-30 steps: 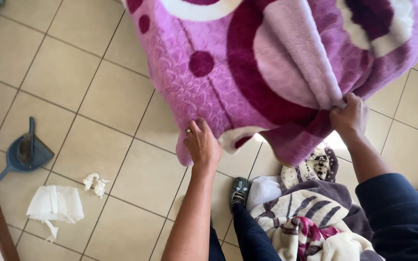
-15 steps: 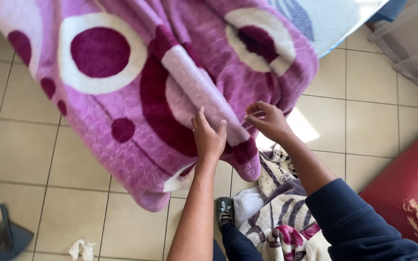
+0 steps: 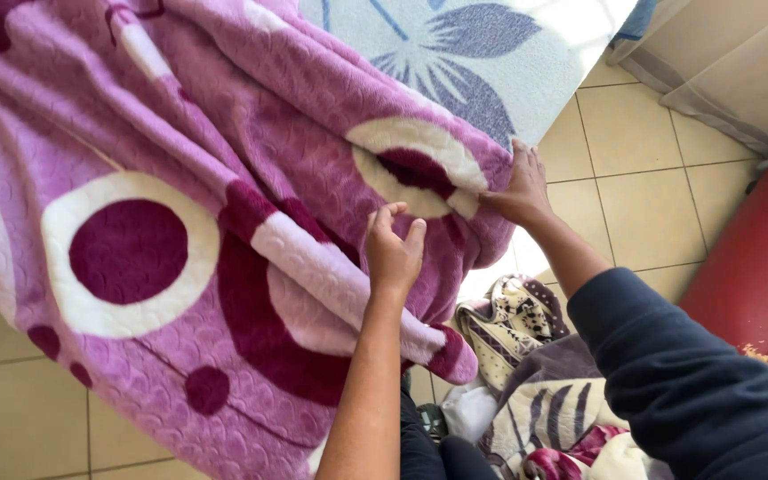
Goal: Folding and smoothing blankets on a bed.
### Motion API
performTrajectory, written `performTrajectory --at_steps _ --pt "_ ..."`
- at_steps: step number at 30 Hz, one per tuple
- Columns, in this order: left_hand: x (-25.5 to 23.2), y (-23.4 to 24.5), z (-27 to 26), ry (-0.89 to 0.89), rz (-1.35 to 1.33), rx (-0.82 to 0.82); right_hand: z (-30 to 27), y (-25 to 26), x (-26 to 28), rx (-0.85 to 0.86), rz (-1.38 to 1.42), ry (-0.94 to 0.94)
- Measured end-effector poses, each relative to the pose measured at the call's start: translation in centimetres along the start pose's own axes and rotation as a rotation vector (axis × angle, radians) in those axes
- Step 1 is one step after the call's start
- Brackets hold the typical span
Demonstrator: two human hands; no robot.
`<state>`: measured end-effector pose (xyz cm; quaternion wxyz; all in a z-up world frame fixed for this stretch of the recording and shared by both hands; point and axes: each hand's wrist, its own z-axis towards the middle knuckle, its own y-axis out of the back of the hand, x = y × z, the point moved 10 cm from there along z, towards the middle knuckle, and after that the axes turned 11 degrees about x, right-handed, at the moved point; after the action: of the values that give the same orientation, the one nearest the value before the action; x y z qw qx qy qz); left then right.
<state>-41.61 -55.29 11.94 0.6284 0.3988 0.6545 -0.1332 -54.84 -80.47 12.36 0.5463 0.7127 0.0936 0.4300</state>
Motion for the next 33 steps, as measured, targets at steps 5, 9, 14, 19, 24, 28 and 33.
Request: performTrajectory --at_steps 5,9,14,19,24,28,33 --pt "-0.7 -1.5 4.5 0.258 -0.346 0.096 -0.9 -5.1 2.1 0.434 -0.003 -0.182" --pt "3.4 -2.9 5.8 0.598 -0.32 0.031 -3.6 -7.9 9.0 0.746 0.106 0.163" --pt "13.4 -4.2 8.7 0.485 -0.163 -0.13 2.7 -2.8 1.3 0.334 0.542 -0.26" --pt "-0.1 1.6 7.2 0.277 0.044 -0.347 6.8 -3.9 -10.4 0.189 0.017 -0.36" --pt "-10.1 -0.7 10.8 -0.093 0.729 -0.292 6.4 -10.0 -8.8 0.852 0.011 -0.344" --pt "-7.9 -7.7 16.0 -0.047 0.321 0.024 8.9 -6.1 -8.4 0.851 0.295 -0.242" --pt "-2.5 -15.7 21.0 0.552 0.021 0.172 12.4 -0.1 -9.1 0.848 0.831 -0.243"
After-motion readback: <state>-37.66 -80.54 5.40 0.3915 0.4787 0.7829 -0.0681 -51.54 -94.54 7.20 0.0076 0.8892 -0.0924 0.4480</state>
